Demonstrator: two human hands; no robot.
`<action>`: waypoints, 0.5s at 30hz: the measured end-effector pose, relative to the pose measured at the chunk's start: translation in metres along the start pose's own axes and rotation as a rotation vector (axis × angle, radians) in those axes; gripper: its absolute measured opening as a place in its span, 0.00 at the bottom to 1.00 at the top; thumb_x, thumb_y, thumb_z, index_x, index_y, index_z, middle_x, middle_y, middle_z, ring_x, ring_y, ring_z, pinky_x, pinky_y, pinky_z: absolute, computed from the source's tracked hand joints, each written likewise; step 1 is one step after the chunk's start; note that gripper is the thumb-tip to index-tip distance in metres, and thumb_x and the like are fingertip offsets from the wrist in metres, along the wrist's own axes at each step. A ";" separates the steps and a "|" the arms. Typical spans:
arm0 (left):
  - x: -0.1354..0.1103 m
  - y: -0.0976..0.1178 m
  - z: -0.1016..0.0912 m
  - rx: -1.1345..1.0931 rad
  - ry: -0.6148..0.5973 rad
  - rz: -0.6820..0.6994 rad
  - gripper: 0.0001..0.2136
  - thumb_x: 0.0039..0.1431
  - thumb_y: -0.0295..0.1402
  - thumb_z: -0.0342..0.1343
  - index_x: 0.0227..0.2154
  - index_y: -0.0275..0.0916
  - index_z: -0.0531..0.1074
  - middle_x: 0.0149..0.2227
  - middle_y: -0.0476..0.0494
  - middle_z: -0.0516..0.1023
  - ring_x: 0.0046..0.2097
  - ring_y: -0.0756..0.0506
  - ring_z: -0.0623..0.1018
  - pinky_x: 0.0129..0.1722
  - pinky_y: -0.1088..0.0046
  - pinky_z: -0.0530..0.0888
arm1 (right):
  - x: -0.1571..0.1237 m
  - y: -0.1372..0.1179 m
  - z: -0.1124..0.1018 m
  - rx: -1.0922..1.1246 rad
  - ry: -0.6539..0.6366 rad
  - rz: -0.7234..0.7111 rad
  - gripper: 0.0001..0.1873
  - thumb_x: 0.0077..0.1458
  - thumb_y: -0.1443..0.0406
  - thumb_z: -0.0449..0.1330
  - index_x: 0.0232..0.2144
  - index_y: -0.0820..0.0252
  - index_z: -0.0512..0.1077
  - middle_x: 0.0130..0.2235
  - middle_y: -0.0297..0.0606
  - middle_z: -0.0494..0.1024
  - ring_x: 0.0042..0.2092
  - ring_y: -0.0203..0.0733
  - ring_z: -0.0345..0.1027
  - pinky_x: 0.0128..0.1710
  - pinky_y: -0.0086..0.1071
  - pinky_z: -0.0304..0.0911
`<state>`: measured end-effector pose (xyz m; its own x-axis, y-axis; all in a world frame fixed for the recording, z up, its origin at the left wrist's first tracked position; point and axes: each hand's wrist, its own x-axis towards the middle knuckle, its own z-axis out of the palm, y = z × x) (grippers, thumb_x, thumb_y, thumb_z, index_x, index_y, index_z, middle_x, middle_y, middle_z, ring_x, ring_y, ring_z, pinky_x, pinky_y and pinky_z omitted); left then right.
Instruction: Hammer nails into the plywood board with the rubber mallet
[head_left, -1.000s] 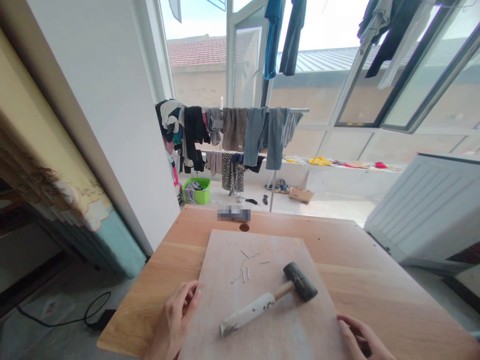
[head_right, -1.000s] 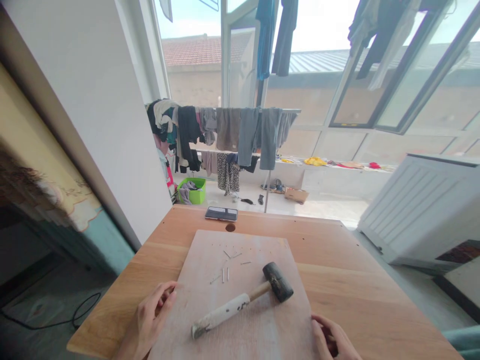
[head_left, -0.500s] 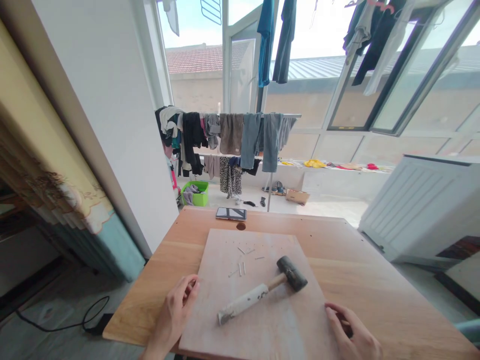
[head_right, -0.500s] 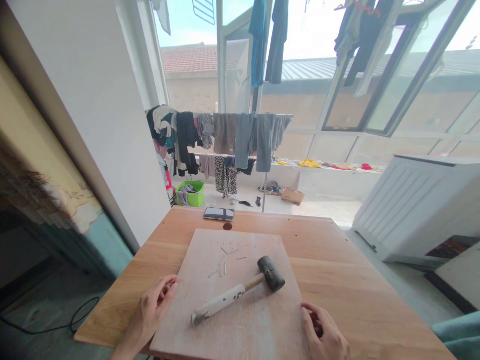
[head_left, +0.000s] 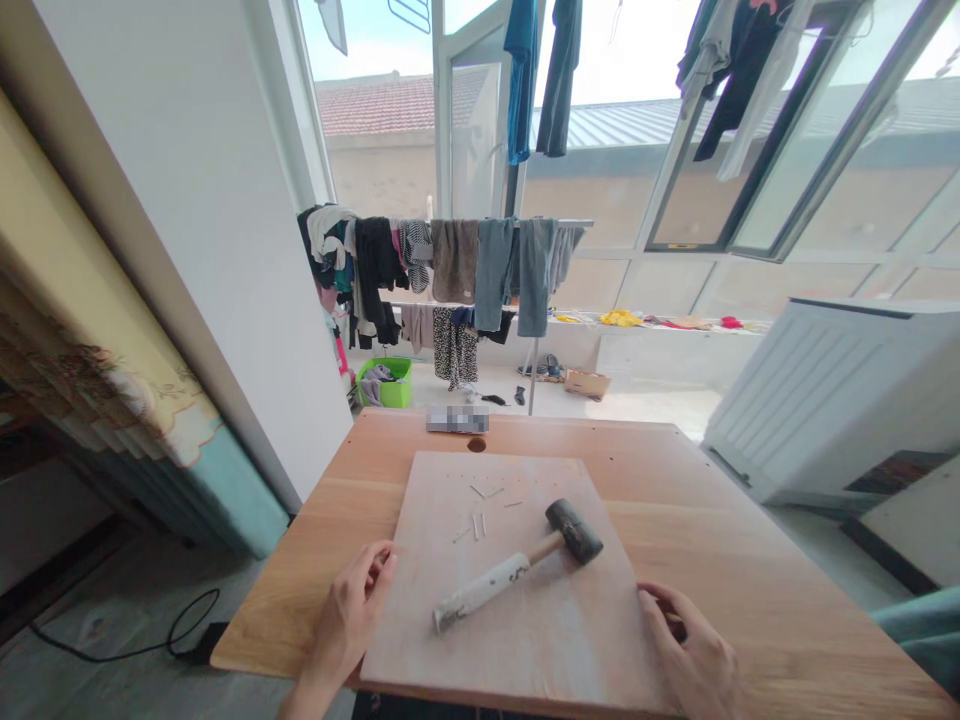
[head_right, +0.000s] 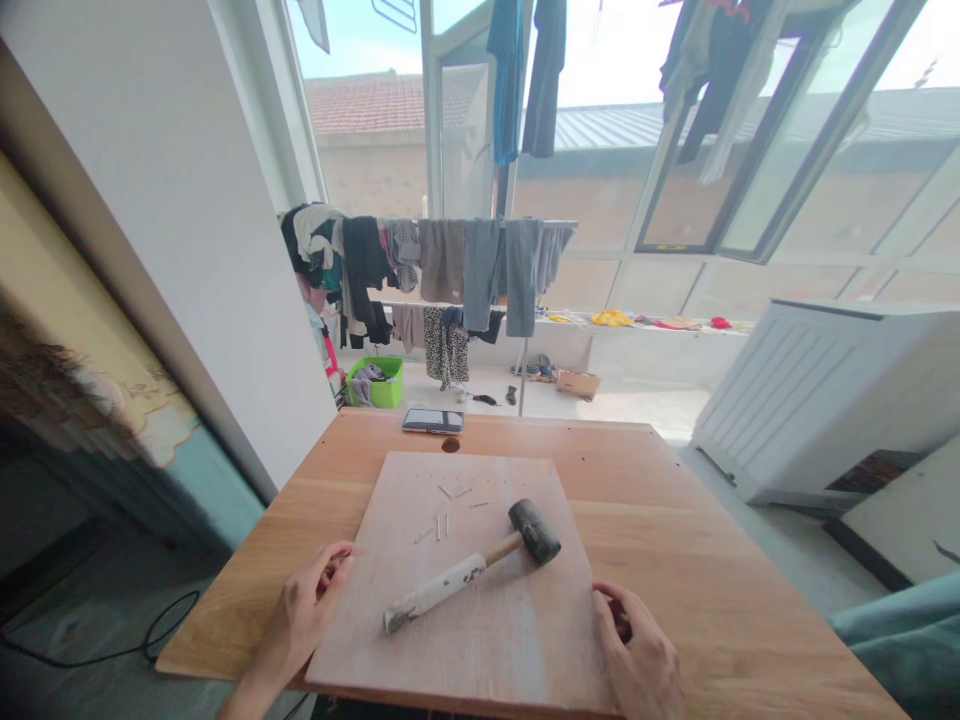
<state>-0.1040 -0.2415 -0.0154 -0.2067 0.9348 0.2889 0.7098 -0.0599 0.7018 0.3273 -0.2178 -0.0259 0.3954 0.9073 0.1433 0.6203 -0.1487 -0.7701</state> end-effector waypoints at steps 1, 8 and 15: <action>0.000 0.000 0.000 0.000 0.002 0.001 0.20 0.65 0.51 0.46 0.41 0.42 0.75 0.36 0.44 0.81 0.34 0.44 0.79 0.36 0.70 0.77 | 0.000 0.000 0.000 0.000 -0.003 -0.001 0.26 0.45 0.44 0.54 0.32 0.55 0.80 0.28 0.40 0.83 0.30 0.50 0.78 0.31 0.38 0.73; 0.000 -0.010 0.004 0.003 0.045 0.028 0.19 0.64 0.51 0.48 0.41 0.42 0.76 0.36 0.43 0.82 0.34 0.44 0.80 0.35 0.70 0.78 | 0.001 0.003 0.000 -0.010 -0.027 0.049 0.28 0.44 0.42 0.54 0.33 0.53 0.80 0.30 0.38 0.83 0.32 0.50 0.79 0.33 0.37 0.73; -0.003 0.005 -0.003 0.035 0.194 0.120 0.18 0.65 0.49 0.47 0.40 0.42 0.75 0.41 0.40 0.79 0.38 0.43 0.80 0.36 0.69 0.80 | 0.002 0.007 0.000 0.006 -0.011 0.065 0.28 0.45 0.41 0.54 0.35 0.52 0.80 0.32 0.38 0.85 0.33 0.51 0.80 0.32 0.36 0.73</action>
<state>-0.1013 -0.2452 -0.0107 -0.2428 0.8365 0.4912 0.7592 -0.1513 0.6330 0.3328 -0.2167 -0.0310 0.4270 0.9001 0.0863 0.5899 -0.2050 -0.7810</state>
